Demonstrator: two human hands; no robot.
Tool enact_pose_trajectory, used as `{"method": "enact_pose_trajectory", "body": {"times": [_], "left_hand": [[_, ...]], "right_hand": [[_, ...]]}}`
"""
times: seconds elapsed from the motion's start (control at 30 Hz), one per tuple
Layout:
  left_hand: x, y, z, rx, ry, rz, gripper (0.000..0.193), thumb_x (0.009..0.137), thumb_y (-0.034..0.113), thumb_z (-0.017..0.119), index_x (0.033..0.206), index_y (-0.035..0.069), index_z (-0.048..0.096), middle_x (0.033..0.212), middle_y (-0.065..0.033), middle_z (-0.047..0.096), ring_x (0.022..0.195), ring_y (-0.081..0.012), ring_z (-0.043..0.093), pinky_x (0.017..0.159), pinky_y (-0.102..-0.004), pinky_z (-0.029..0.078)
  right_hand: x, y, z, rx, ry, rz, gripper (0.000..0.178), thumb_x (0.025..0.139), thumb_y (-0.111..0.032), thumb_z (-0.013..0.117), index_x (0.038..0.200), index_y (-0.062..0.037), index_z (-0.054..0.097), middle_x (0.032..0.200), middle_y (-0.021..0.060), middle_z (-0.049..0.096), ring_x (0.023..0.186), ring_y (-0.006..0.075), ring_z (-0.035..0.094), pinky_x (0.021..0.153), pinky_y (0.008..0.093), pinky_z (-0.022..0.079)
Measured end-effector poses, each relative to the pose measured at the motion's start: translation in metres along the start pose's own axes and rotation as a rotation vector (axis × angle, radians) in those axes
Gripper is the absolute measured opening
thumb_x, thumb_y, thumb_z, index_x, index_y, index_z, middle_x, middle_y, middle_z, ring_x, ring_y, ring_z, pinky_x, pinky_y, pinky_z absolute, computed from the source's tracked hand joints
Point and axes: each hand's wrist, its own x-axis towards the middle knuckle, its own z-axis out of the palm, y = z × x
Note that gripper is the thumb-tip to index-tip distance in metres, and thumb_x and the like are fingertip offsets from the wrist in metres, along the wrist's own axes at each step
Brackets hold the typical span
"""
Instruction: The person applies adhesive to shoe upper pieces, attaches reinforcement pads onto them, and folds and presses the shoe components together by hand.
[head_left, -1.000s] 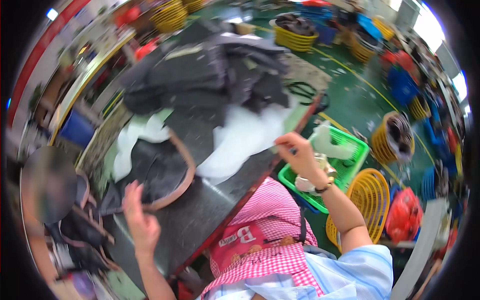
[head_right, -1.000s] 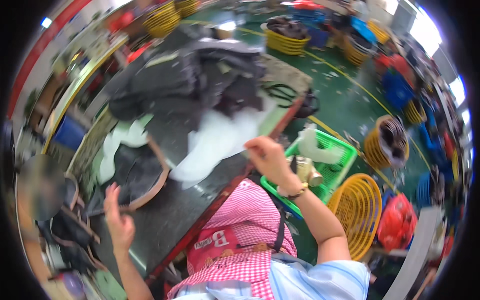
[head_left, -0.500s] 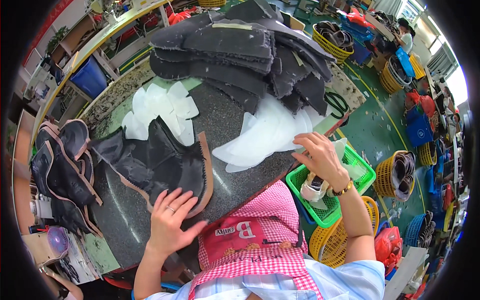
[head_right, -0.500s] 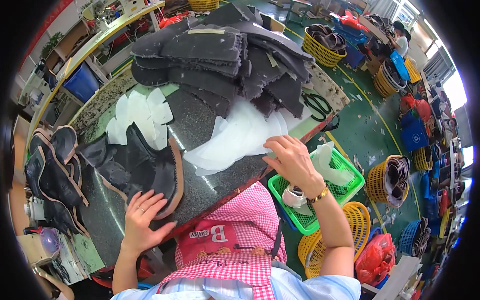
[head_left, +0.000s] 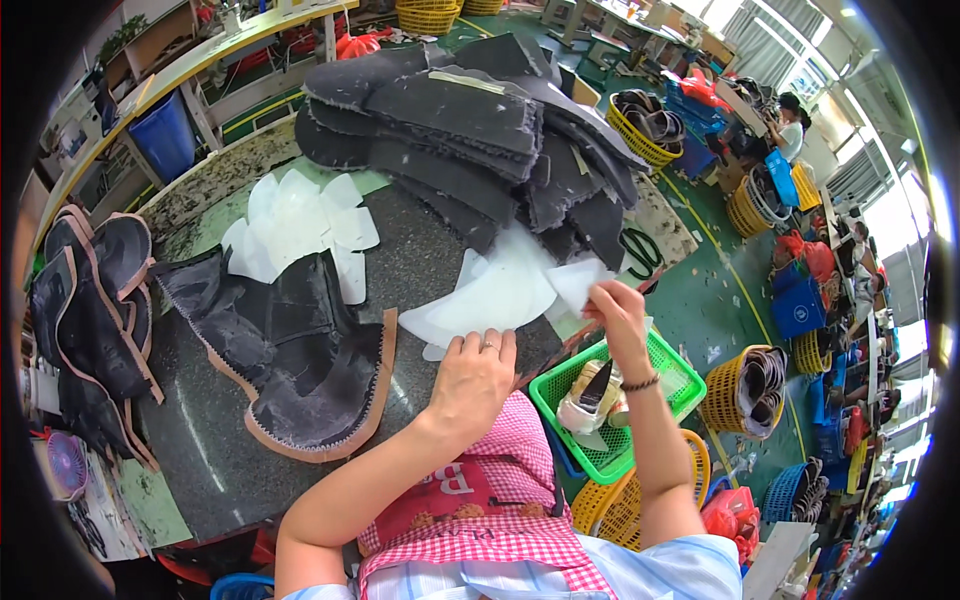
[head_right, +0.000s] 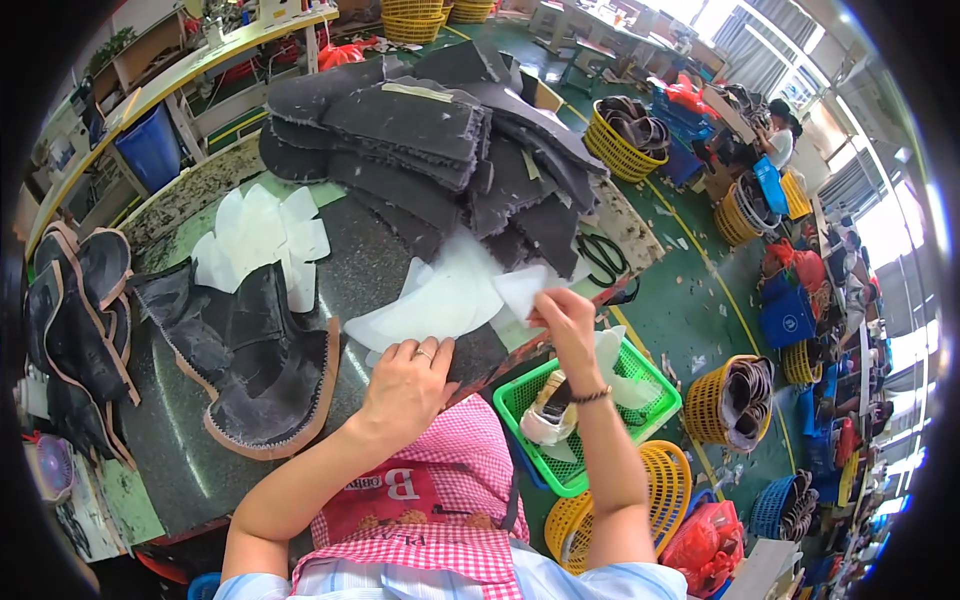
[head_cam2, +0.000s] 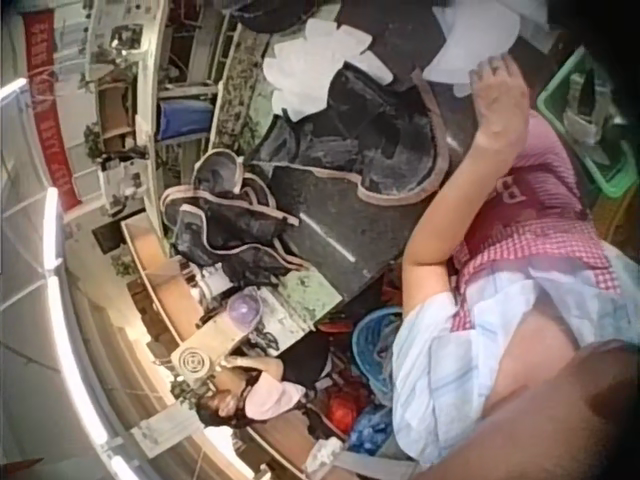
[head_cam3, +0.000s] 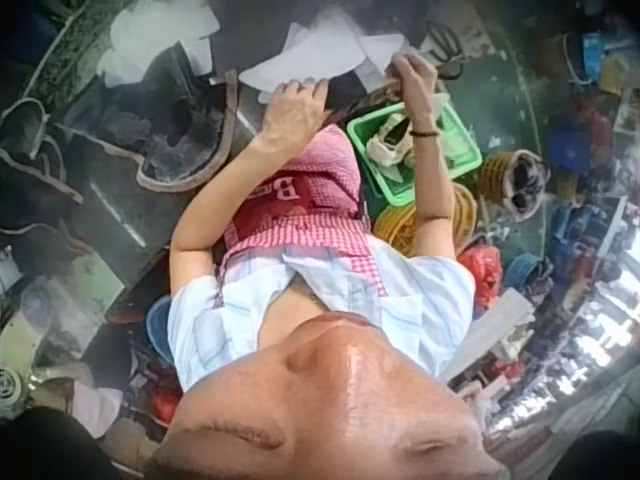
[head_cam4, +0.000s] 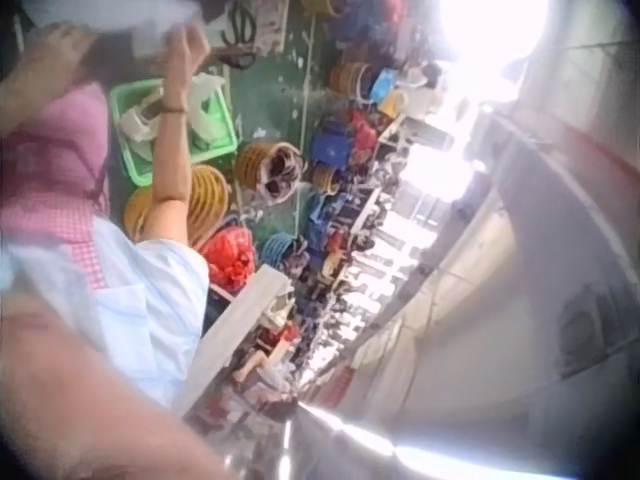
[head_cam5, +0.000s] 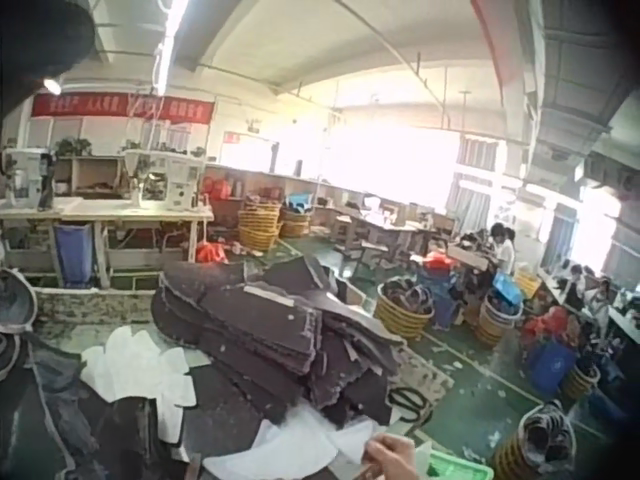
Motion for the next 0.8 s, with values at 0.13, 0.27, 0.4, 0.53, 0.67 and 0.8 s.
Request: {"method": "enact_pose_trajectory", "body": {"times": [0.13,0.27,0.4,0.53,0.67,0.8], "left_hand": [[0.009,0.005,-0.004,-0.069,0.044,-0.064,0.054,0.08,0.033,0.068,0.118,-0.002,0.054,0.099,-0.0145,0.062,0.09,-0.0278,0.06,0.079,-0.0373,0.048],[0.022,0.005,-0.014,-0.516,0.185,-0.211,0.055,0.081,0.038,0.067,0.115,-0.004,0.055,0.093,-0.0232,0.064,0.086,-0.0367,0.063,0.074,-0.0419,0.05],[0.015,-0.001,-0.008,-0.771,0.16,-0.253,0.033,0.081,0.028,0.071,0.102,0.002,0.065,0.087,-0.015,0.069,0.079,-0.0293,0.068,0.068,-0.0356,0.053],[0.009,-0.002,-0.023,-0.846,0.135,-0.243,0.032,0.081,0.022,0.07,0.106,0.002,0.066,0.087,-0.0152,0.07,0.082,-0.0265,0.07,0.069,-0.0332,0.054],[0.005,-0.002,-0.028,-0.914,0.164,-0.228,0.032,0.082,0.019,0.069,0.11,0.003,0.065,0.087,-0.0151,0.07,0.079,-0.0239,0.07,0.067,-0.0329,0.053],[0.004,0.0,-0.021,-0.95,0.15,-0.229,0.028,0.087,0.021,0.062,0.11,0.005,0.064,0.082,-0.0174,0.066,0.071,-0.0341,0.064,0.063,-0.0387,0.051]], "right_hand": [[-0.034,-0.009,0.016,0.42,0.158,0.047,0.012,0.089,-0.008,0.06,0.087,0.0037,0.063,0.075,0.0052,0.065,0.065,0.0093,0.06,0.064,0.0222,0.05],[-0.044,-0.032,0.044,0.423,0.003,0.078,0.012,0.087,-0.006,0.061,0.082,0.0033,0.066,0.075,0.0023,0.065,0.068,0.0072,0.059,0.063,0.0197,0.046],[-0.05,-0.028,0.051,0.55,-0.109,0.074,0.011,0.085,-0.002,0.06,0.076,0.0029,0.065,0.072,-0.0004,0.062,0.069,0.0058,0.055,0.063,0.0199,0.042],[-0.052,-0.026,0.053,0.608,-0.17,0.025,0.009,0.083,-0.001,0.062,0.083,0.0037,0.069,0.078,0.0012,0.06,0.073,0.0082,0.053,0.066,0.0208,0.041],[-0.053,-0.031,0.055,0.828,-0.224,0.087,0.011,0.083,0.0,0.061,0.088,0.0048,0.069,0.086,0.0051,0.062,0.077,0.0105,0.056,0.069,0.0223,0.042],[-0.057,-0.022,0.055,0.916,-0.231,0.119,0.01,0.083,0.0,0.061,0.087,0.0063,0.068,0.09,0.0071,0.063,0.08,0.0123,0.058,0.073,0.0235,0.045]]}}
